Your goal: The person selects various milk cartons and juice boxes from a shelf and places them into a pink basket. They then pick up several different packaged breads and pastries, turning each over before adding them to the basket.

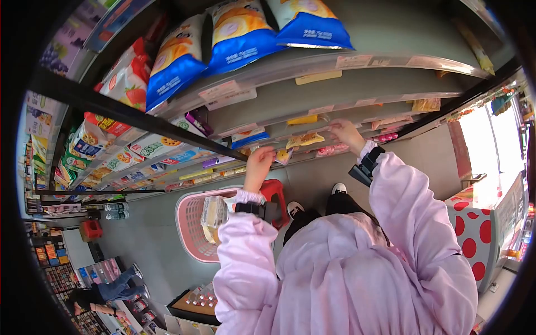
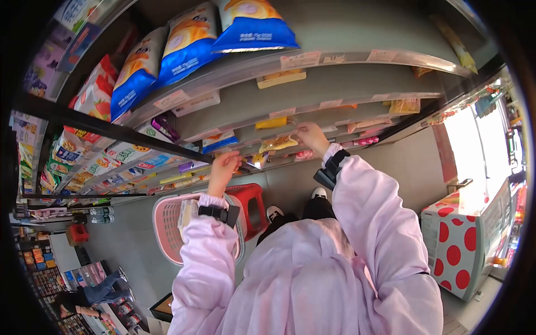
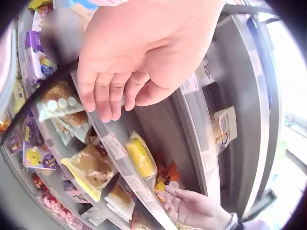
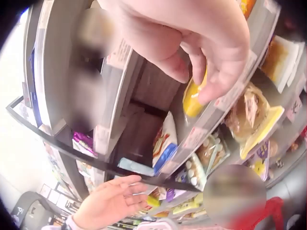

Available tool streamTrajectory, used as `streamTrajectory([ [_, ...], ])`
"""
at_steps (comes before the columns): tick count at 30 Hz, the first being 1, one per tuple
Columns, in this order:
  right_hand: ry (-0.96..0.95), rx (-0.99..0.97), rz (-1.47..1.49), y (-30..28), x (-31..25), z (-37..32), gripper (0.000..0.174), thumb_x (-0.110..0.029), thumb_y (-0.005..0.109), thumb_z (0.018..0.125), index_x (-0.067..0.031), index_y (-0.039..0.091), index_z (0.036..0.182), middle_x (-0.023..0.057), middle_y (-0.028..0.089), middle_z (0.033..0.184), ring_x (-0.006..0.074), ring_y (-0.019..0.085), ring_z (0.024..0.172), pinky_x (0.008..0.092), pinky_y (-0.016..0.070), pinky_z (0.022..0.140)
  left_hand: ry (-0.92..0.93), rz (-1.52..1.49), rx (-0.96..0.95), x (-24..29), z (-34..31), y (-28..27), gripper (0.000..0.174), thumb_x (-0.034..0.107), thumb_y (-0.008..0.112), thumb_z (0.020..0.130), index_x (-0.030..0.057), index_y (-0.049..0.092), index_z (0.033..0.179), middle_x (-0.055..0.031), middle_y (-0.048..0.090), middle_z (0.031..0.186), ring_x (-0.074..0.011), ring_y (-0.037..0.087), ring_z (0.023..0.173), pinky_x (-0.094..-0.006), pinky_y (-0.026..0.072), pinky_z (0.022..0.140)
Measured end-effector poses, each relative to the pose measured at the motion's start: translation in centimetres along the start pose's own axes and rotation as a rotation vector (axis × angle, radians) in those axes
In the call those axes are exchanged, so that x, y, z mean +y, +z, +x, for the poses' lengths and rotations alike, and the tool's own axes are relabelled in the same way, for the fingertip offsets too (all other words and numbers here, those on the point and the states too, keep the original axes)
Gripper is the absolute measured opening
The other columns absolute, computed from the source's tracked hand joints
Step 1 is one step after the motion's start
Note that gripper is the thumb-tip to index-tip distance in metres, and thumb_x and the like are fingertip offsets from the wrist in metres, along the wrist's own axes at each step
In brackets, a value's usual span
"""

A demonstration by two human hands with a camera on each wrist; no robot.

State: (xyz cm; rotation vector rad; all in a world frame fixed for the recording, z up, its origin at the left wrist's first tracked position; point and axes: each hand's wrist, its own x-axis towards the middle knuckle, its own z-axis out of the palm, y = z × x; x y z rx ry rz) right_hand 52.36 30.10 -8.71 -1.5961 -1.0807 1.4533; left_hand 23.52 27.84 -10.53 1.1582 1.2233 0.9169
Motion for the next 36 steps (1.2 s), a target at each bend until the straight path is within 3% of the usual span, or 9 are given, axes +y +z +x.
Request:
streamTrajectory([
  [5, -0.307, 0.147, -0.583, -2.8, 3.1, 6.7, 0.022, -0.014, 0.054, 0.072, 0.0033, 0.054, 0.087, 0.0160, 0.058, 0.074, 0.0241, 0.057, 0.071, 0.0338, 0.0442, 0.064, 0.167, 0.454, 0.098, -2.0, 8.3, 4.0, 0.019, 0.005, 0.048, 0.078, -0.0030, 0.055, 0.095, -0.0086, 0.060, 0.083, -0.0173, 0.057, 0.072, -0.0292, 0.0452, 0.062],
  [9, -0.496, 0.196, -0.874, -2.5, 3.7, 8.7, 0.025, -0.022, 0.052, 0.074, -0.0061, 0.057, 0.093, 0.0155, 0.058, 0.092, 0.0330, 0.054, 0.087, 0.0403, 0.0425, 0.077, 0.664, 1.107, 0.272, -3.2, 11.9, 4.4, 0.021, 0.015, 0.048, 0.076, -0.0020, 0.057, 0.085, -0.0175, 0.059, 0.078, -0.0387, 0.054, 0.069, -0.0455, 0.0434, 0.062],
  [13, -0.396, -0.008, -0.937, -2.6, 2.7, 9.0, 0.027, -0.023, 0.049, 0.077, -0.0078, 0.056, 0.097, 0.0138, 0.057, 0.098, 0.0307, 0.052, 0.093, 0.0384, 0.0411, 0.080, 0.768, 1.322, 0.366, -6.5, 14.1, 4.2, 0.016, 0.012, 0.051, 0.075, 0.0000, 0.057, 0.085, -0.0137, 0.059, 0.076, -0.0295, 0.057, 0.070, -0.0364, 0.0465, 0.066],
  [16, -0.370, -0.078, -0.935, -2.6, 2.3, 9.1, 0.028, -0.024, 0.047, 0.078, -0.0071, 0.055, 0.100, 0.0136, 0.057, 0.099, 0.0298, 0.052, 0.095, 0.0371, 0.0404, 0.081, 0.591, 1.175, 0.307, -6.0, 14.7, 4.7, 0.014, 0.011, 0.050, 0.076, 0.0000, 0.056, 0.083, -0.0131, 0.058, 0.073, -0.0273, 0.057, 0.067, -0.0348, 0.0462, 0.063],
  [21, -0.409, -0.109, -0.858, -3.0, 3.0, 9.7, 0.026, -0.022, 0.047, 0.080, -0.0050, 0.056, 0.098, 0.0128, 0.059, 0.095, 0.0265, 0.055, 0.089, 0.0341, 0.0426, 0.076, 0.050, 0.424, 0.228, -2.0, 13.7, 6.2, 0.011, 0.009, 0.049, 0.077, -0.0001, 0.055, 0.080, -0.0123, 0.058, 0.069, -0.0238, 0.056, 0.061, -0.0320, 0.0458, 0.057],
  [25, -0.144, -0.219, -0.494, -3.7, -0.2, 7.1, 0.023, -0.020, 0.049, 0.080, -0.0022, 0.057, 0.092, 0.0093, 0.061, 0.084, 0.0192, 0.057, 0.075, 0.0305, 0.0439, 0.066, -0.264, 0.050, 0.197, 2.6, 10.9, 7.4, 0.010, 0.008, 0.048, 0.078, -0.0001, 0.054, 0.078, -0.0116, 0.057, 0.065, -0.0209, 0.056, 0.056, -0.0298, 0.0455, 0.053],
  [28, -0.158, -0.259, -0.078, -4.3, -0.4, 4.4, 0.019, -0.015, 0.048, 0.081, 0.0008, 0.056, 0.089, 0.0050, 0.059, 0.074, 0.0119, 0.056, 0.066, 0.0251, 0.0437, 0.057, -0.259, -0.110, 0.115, 2.7, 6.8, 7.5, 0.009, 0.006, 0.048, 0.078, 0.0003, 0.054, 0.078, -0.0095, 0.057, 0.064, -0.0171, 0.056, 0.056, -0.0265, 0.0457, 0.052],
  [30, -0.282, -0.302, -0.263, -5.2, 0.3, 2.4, 0.018, -0.014, 0.047, 0.083, 0.0008, 0.055, 0.088, 0.0020, 0.055, 0.070, 0.0077, 0.052, 0.063, 0.0211, 0.0420, 0.054, -0.199, -0.232, 0.040, 1.4, 3.3, 7.2, 0.007, 0.005, 0.048, 0.078, 0.0012, 0.054, 0.081, -0.0060, 0.056, 0.066, -0.0124, 0.056, 0.059, -0.0221, 0.0463, 0.055],
  [36, -0.182, -0.568, -0.269, -2.6, 1.2, -5.3, 0.014, -0.013, 0.050, 0.083, -0.0010, 0.055, 0.086, -0.0003, 0.053, 0.070, 0.0063, 0.049, 0.063, 0.0198, 0.0413, 0.058, -0.234, -0.346, 0.026, -1.2, -9.9, 6.3, 0.008, 0.001, 0.044, 0.080, -0.0013, 0.048, 0.074, -0.0062, 0.055, 0.067, -0.0111, 0.053, 0.058, -0.0212, 0.0426, 0.055],
])
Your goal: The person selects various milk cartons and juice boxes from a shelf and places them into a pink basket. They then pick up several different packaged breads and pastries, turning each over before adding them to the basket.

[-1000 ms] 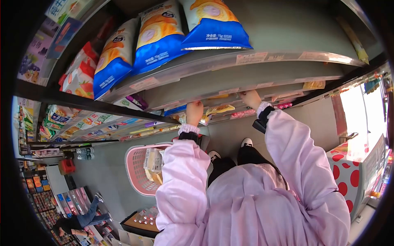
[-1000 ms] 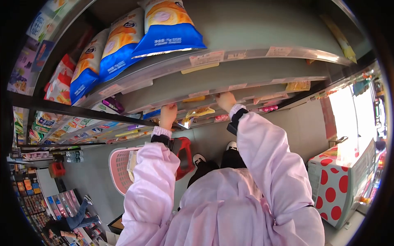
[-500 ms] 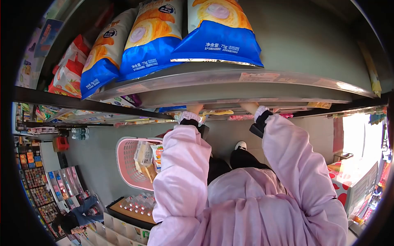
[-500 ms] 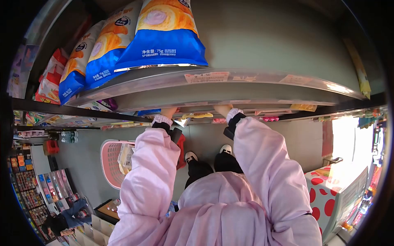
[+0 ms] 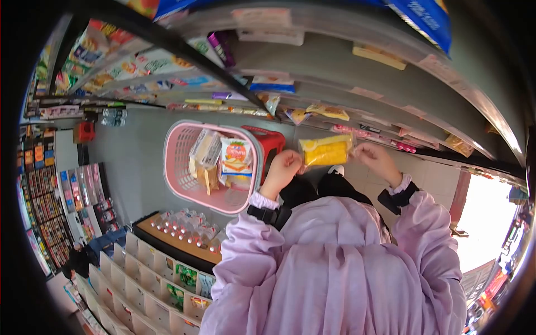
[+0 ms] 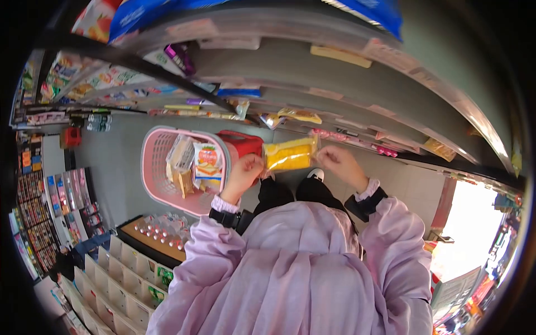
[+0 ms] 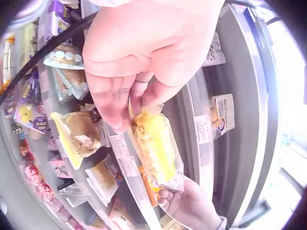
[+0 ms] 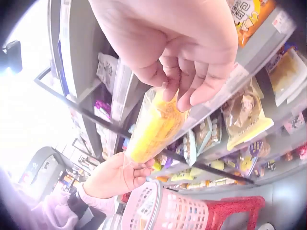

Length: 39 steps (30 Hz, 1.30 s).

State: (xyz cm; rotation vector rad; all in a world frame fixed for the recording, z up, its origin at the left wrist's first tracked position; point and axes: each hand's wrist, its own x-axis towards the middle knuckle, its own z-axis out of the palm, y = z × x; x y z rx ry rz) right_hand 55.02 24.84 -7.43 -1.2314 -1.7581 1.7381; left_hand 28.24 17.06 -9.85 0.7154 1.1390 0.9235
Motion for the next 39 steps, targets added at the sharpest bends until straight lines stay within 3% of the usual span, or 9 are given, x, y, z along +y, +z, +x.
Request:
streamTrajectory([
  [8, 0.077, -0.339, 0.158, 13.6, -1.1, 2.5, 0.014, -0.015, 0.051, 0.081, -0.0009, 0.053, 0.083, 0.0019, 0.054, 0.067, 0.0078, 0.052, 0.062, 0.0219, 0.0427, 0.056, -0.165, -0.068, 0.244, -3.3, -12.9, -9.8, 0.007, 0.006, 0.048, 0.081, -0.0009, 0.050, 0.083, -0.0063, 0.055, 0.077, -0.0173, 0.060, 0.073, -0.0261, 0.0497, 0.065],
  [15, 0.215, -0.536, 0.067, 26.4, -3.9, 4.9, 0.014, -0.013, 0.046, 0.080, -0.0005, 0.050, 0.077, 0.0046, 0.055, 0.064, 0.0118, 0.056, 0.053, 0.0225, 0.0450, 0.044, -0.312, 0.019, 0.526, -3.8, -19.3, -19.7, 0.014, 0.010, 0.047, 0.081, -0.0032, 0.050, 0.084, -0.0085, 0.057, 0.071, -0.0165, 0.061, 0.063, -0.0242, 0.0501, 0.053],
  [25, 0.673, -0.615, -0.015, 34.8, -0.7, 7.9, 0.012, -0.007, 0.052, 0.072, 0.0016, 0.059, 0.074, 0.0119, 0.059, 0.063, 0.0191, 0.059, 0.049, 0.0276, 0.0480, 0.042, -0.610, 0.512, 0.299, -3.4, -14.7, -26.7, 0.020, 0.008, 0.052, 0.073, -0.0103, 0.057, 0.080, -0.0150, 0.059, 0.067, -0.0185, 0.059, 0.048, -0.0280, 0.0506, 0.044],
  [26, 0.567, -0.677, -0.128, 35.3, 0.4, 8.3, 0.012, -0.004, 0.049, 0.073, 0.0020, 0.058, 0.078, 0.0121, 0.059, 0.063, 0.0194, 0.059, 0.050, 0.0282, 0.0492, 0.042, -0.601, 0.610, 0.257, -3.0, -14.0, -27.0, 0.021, 0.009, 0.053, 0.073, -0.0105, 0.057, 0.080, -0.0157, 0.060, 0.068, -0.0182, 0.058, 0.047, -0.0285, 0.0503, 0.045],
  [27, 0.456, -0.727, -0.241, 36.0, 2.1, 8.9, 0.014, -0.001, 0.046, 0.073, 0.0023, 0.057, 0.082, 0.0123, 0.058, 0.062, 0.0197, 0.060, 0.051, 0.0289, 0.0504, 0.043, -0.603, 0.709, 0.225, -4.3, -13.2, -28.0, 0.034, 0.011, 0.063, 0.066, -0.0082, 0.055, 0.092, -0.0096, 0.057, 0.068, -0.0216, 0.059, 0.068, -0.0322, 0.0478, 0.066],
  [29, 0.272, -0.748, -0.401, 36.4, 3.6, 9.8, 0.016, -0.004, 0.049, 0.072, -0.0005, 0.056, 0.086, 0.0125, 0.058, 0.060, 0.0199, 0.060, 0.053, 0.0305, 0.0504, 0.045, -0.218, 0.995, 0.387, -9.6, -12.5, -29.8, 0.033, 0.012, 0.062, 0.066, -0.0036, 0.056, 0.095, -0.0119, 0.058, 0.077, -0.0225, 0.055, 0.082, -0.0351, 0.0416, 0.078],
  [31, 0.160, -0.730, -0.503, 37.0, 4.1, 10.4, 0.019, -0.006, 0.051, 0.070, -0.0033, 0.056, 0.089, 0.0127, 0.058, 0.059, 0.0201, 0.061, 0.054, 0.0321, 0.0503, 0.047, -0.144, 1.098, 0.328, -10.4, -12.1, -30.0, 0.032, 0.014, 0.061, 0.068, 0.0024, 0.056, 0.098, -0.0127, 0.057, 0.087, -0.0231, 0.051, 0.095, -0.0359, 0.0344, 0.088],
  [35, 0.072, -0.753, -0.615, 38.9, 4.6, 11.8, 0.017, -0.007, 0.051, 0.071, -0.0030, 0.055, 0.087, 0.0123, 0.058, 0.059, 0.0197, 0.060, 0.054, 0.0322, 0.0495, 0.048, -0.366, 0.877, -0.045, -12.4, -11.5, -31.5, 0.027, 0.022, 0.063, 0.072, 0.0058, 0.062, 0.093, -0.0075, 0.062, 0.079, -0.0173, 0.059, 0.071, -0.0308, 0.0471, 0.064],
  [39, 0.041, -0.773, -0.650, 40.2, 4.6, 12.9, 0.016, -0.008, 0.050, 0.071, -0.0026, 0.055, 0.085, 0.0119, 0.058, 0.060, 0.0194, 0.059, 0.055, 0.0324, 0.0487, 0.049, -0.726, 0.556, -0.040, -13.7, -10.5, -32.3, 0.026, 0.019, 0.067, 0.069, 0.0058, 0.064, 0.091, -0.0036, 0.061, 0.067, -0.0101, 0.057, 0.056, -0.0252, 0.0475, 0.050],
])
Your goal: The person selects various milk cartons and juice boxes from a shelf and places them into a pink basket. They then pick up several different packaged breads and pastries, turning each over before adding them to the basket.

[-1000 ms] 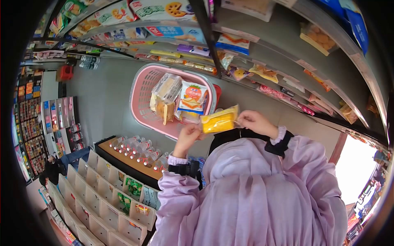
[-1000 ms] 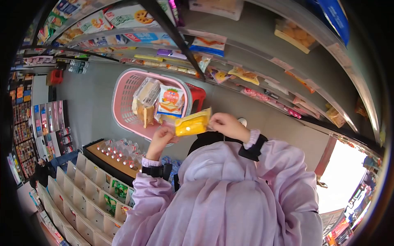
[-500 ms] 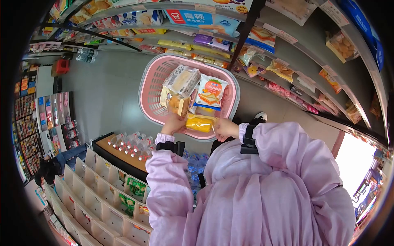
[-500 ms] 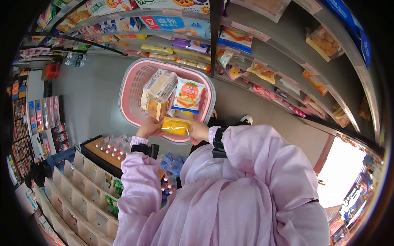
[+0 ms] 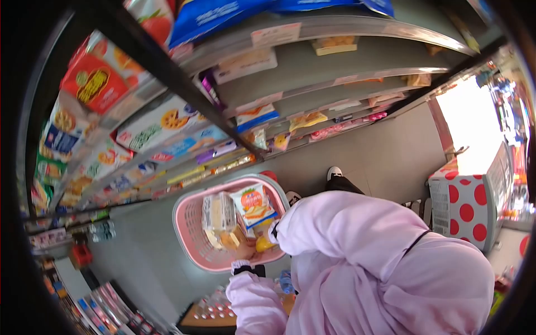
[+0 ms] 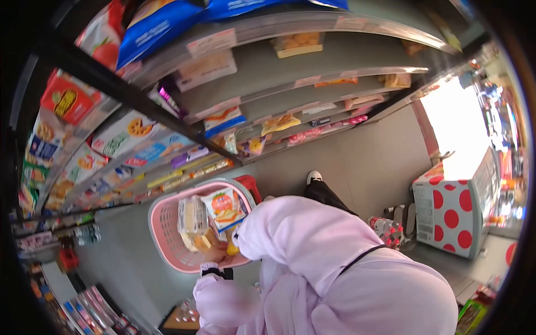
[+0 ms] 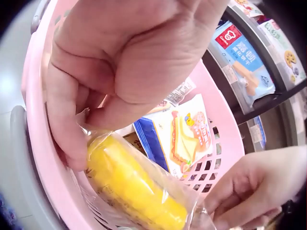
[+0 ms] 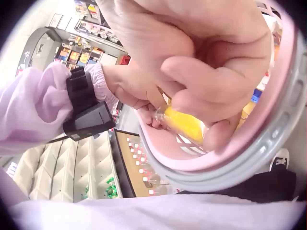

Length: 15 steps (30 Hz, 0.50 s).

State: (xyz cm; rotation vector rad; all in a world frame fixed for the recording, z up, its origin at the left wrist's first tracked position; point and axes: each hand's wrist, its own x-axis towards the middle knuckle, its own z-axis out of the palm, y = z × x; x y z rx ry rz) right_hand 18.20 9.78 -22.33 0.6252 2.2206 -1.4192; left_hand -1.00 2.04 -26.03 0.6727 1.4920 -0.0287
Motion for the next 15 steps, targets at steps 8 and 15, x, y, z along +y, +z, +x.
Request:
streamTrajectory([
  [8, -0.045, -0.031, 0.007, -0.6, -0.3, 0.6, 0.014, -0.011, 0.049, 0.072, -0.0019, 0.055, 0.081, 0.0111, 0.058, 0.061, 0.0187, 0.058, 0.055, 0.0326, 0.0472, 0.051, -0.088, 0.242, 0.033, -0.7, 2.9, 0.1, 0.028, 0.003, 0.060, 0.066, 0.0048, 0.064, 0.093, -0.0075, 0.063, 0.071, -0.0141, 0.058, 0.055, -0.0271, 0.0467, 0.048],
  [15, -0.092, 0.001, 0.011, -2.6, 1.2, -2.6, 0.014, -0.013, 0.049, 0.073, -0.0013, 0.055, 0.078, 0.0104, 0.058, 0.062, 0.0181, 0.057, 0.055, 0.0328, 0.0458, 0.052, 0.055, 0.316, 0.143, -3.0, 5.1, -1.1, 0.031, -0.005, 0.048, 0.068, 0.0008, 0.060, 0.097, -0.0096, 0.059, 0.066, -0.0165, 0.054, 0.045, -0.0274, 0.0416, 0.036],
])
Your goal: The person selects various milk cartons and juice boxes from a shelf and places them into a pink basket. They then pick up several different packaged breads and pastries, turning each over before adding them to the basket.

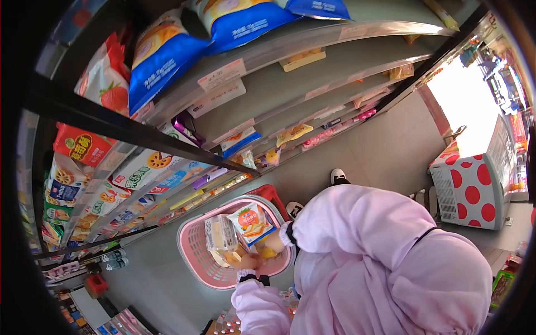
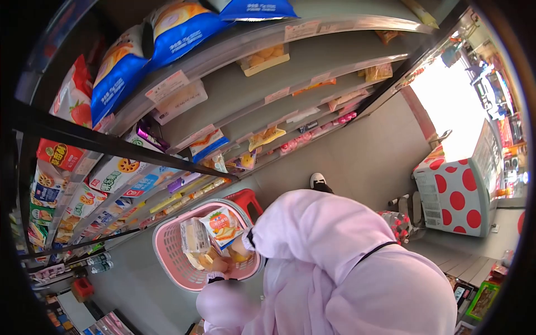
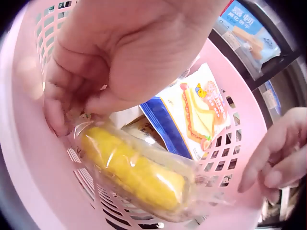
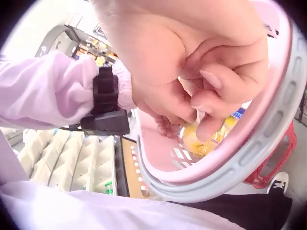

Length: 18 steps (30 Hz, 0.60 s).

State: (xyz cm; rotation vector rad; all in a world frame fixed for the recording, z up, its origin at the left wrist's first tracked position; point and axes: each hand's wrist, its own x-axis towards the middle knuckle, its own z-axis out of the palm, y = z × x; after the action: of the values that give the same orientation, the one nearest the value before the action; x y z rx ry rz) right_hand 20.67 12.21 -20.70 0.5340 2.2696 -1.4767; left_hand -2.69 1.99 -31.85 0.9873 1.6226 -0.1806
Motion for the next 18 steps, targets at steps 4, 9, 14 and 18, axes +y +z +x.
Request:
streamTrajectory([
  [4, -0.043, 0.124, 0.117, -3.1, 2.4, -6.5, 0.015, -0.014, 0.048, 0.073, -0.0010, 0.055, 0.076, 0.0100, 0.058, 0.063, 0.0177, 0.056, 0.055, 0.0330, 0.0450, 0.053, 0.074, 0.338, 0.055, 7.3, -5.0, -2.0, 0.029, 0.003, 0.053, 0.067, 0.0009, 0.060, 0.095, -0.0145, 0.060, 0.075, -0.0223, 0.058, 0.061, -0.0317, 0.0451, 0.052],
  [9, 0.190, 0.369, 0.501, -6.8, 7.7, -18.9, 0.022, -0.020, 0.048, 0.075, -0.0041, 0.059, 0.083, 0.0040, 0.058, 0.065, 0.0117, 0.053, 0.053, 0.0261, 0.0437, 0.048, 0.193, 0.480, 0.267, 17.5, -8.1, -3.2, 0.024, 0.010, 0.050, 0.072, 0.0043, 0.059, 0.094, -0.0176, 0.060, 0.089, -0.0303, 0.057, 0.087, -0.0364, 0.0434, 0.077],
  [14, 0.196, 0.771, 0.728, -9.3, 13.4, -32.3, 0.022, -0.020, 0.051, 0.071, -0.0025, 0.060, 0.082, 0.0036, 0.059, 0.067, 0.0119, 0.054, 0.053, 0.0251, 0.0446, 0.045, 0.417, 0.066, 0.259, 29.9, -9.1, -1.8, 0.020, 0.006, 0.047, 0.076, 0.0022, 0.057, 0.092, -0.0147, 0.060, 0.079, -0.0211, 0.060, 0.067, -0.0305, 0.0475, 0.059],
  [18, 0.277, 1.237, 0.610, -11.3, 18.3, -40.7, 0.017, -0.012, 0.053, 0.072, -0.0034, 0.057, 0.086, 0.0048, 0.057, 0.069, 0.0133, 0.056, 0.059, 0.0266, 0.0453, 0.051, 0.609, -0.195, 0.119, 42.3, -9.7, 2.4, 0.022, 0.003, 0.043, 0.082, 0.0011, 0.049, 0.103, -0.0094, 0.058, 0.076, -0.0134, 0.057, 0.061, -0.0232, 0.0454, 0.054],
])
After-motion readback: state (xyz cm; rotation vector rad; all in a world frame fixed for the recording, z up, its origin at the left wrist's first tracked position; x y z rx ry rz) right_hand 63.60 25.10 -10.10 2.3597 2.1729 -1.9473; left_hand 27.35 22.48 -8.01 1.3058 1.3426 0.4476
